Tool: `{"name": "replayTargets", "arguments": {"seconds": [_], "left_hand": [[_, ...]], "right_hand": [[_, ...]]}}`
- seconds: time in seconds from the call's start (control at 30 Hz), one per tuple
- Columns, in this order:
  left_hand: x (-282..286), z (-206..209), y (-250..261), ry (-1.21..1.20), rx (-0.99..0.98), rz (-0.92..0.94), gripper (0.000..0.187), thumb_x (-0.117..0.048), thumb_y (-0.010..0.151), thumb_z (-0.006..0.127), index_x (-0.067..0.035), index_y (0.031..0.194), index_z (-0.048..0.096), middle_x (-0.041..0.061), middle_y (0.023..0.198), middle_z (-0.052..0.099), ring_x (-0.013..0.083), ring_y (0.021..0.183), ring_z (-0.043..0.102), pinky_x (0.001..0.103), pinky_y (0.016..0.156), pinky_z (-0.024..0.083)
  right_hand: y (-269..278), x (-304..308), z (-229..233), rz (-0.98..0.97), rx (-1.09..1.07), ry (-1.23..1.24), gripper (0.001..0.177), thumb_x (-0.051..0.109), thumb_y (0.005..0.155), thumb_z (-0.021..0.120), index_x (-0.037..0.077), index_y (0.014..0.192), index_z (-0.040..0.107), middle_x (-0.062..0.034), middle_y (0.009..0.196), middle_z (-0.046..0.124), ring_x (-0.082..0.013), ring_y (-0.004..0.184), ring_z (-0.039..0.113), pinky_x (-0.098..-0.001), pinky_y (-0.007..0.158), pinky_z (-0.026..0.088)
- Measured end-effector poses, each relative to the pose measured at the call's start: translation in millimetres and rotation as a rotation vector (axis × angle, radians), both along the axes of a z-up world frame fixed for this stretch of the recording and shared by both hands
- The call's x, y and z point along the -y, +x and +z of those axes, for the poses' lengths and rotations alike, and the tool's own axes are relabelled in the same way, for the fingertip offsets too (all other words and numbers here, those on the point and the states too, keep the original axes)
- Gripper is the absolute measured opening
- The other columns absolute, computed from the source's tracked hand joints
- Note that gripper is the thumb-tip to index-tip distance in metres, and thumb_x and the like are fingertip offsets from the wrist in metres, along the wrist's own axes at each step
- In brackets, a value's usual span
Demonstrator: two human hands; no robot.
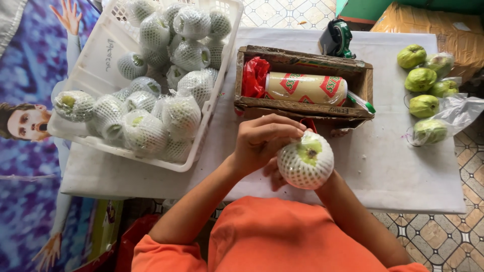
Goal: Packaging guavas by putting them in foam nets and plastic bags, then sealing with tape
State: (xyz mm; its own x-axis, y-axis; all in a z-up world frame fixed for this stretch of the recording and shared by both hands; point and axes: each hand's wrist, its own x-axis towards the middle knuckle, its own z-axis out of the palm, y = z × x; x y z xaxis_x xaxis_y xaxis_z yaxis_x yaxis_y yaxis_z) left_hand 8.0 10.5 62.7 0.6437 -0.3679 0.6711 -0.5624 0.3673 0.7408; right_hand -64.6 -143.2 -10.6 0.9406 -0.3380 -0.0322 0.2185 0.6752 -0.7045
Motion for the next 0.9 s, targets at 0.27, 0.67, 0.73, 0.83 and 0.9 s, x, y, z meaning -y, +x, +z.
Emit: {"name": "replayTargets", "arguments": {"seconds": [0.27, 0.67, 0.73, 0.83, 0.9], "left_hand": [[-10, 9, 3, 0.136, 0.394, 0.253, 0.014, -0.018, 0.102, 0.065, -0.017, 0.108, 0.078, 0.006, 0.091, 0.07, 0.0263, 0.073, 0.065, 0.039, 0.07, 0.06], [-14, 25, 12, -0.004, 0.359, 0.075, 0.018, -0.021, 0.103, 0.062, -0.012, 0.101, 0.078, 0.008, 0.094, 0.072, 0.0284, 0.077, 0.065, 0.04, 0.075, 0.06], [-14, 28, 13, -0.001, 0.414, 0.046, 0.018, -0.021, 0.103, 0.062, -0.013, 0.102, 0.078, 0.008, 0.093, 0.071, 0.0277, 0.076, 0.064, 0.039, 0.072, 0.057], [-10, 31, 15, -0.012, 0.471, -0.004, 0.022, -0.022, 0.106, 0.058, -0.013, 0.102, 0.078, 0.006, 0.093, 0.07, 0.0261, 0.077, 0.064, 0.036, 0.071, 0.055], [-14, 32, 19, 0.014, 0.507, -0.003, 0.023, -0.023, 0.106, 0.057, -0.012, 0.1, 0.077, 0.007, 0.094, 0.069, 0.0268, 0.078, 0.064, 0.037, 0.071, 0.055]], "right_hand": [[-3, -4, -4, 0.03, 0.042, -0.075, 0.037, 0.021, 0.088, 0.066, 0.004, 0.119, 0.054, -0.0144, 0.109, 0.072, -0.0278, 0.102, 0.071, -0.0469, 0.093, 0.057], [-10, -4, -9, 0.044, 0.117, -0.193, 0.055, 0.019, 0.078, 0.074, 0.0, 0.124, 0.05, -0.0181, 0.113, 0.07, -0.0286, 0.105, 0.07, -0.0472, 0.097, 0.055], [-23, -1, -11, 0.048, 0.132, -0.225, 0.06, 0.018, 0.076, 0.077, -0.001, 0.126, 0.049, -0.019, 0.114, 0.07, -0.0288, 0.106, 0.069, -0.0473, 0.098, 0.054], [-12, -9, -12, 0.056, 0.144, -0.25, 0.065, 0.018, 0.073, 0.079, -0.002, 0.127, 0.048, -0.02, 0.115, 0.069, -0.0291, 0.107, 0.069, -0.0474, 0.098, 0.054], [-7, -11, -12, 0.055, 0.151, -0.264, 0.068, 0.017, 0.072, 0.08, -0.002, 0.128, 0.047, -0.0204, 0.115, 0.069, -0.0292, 0.107, 0.069, -0.0475, 0.099, 0.054]]}}
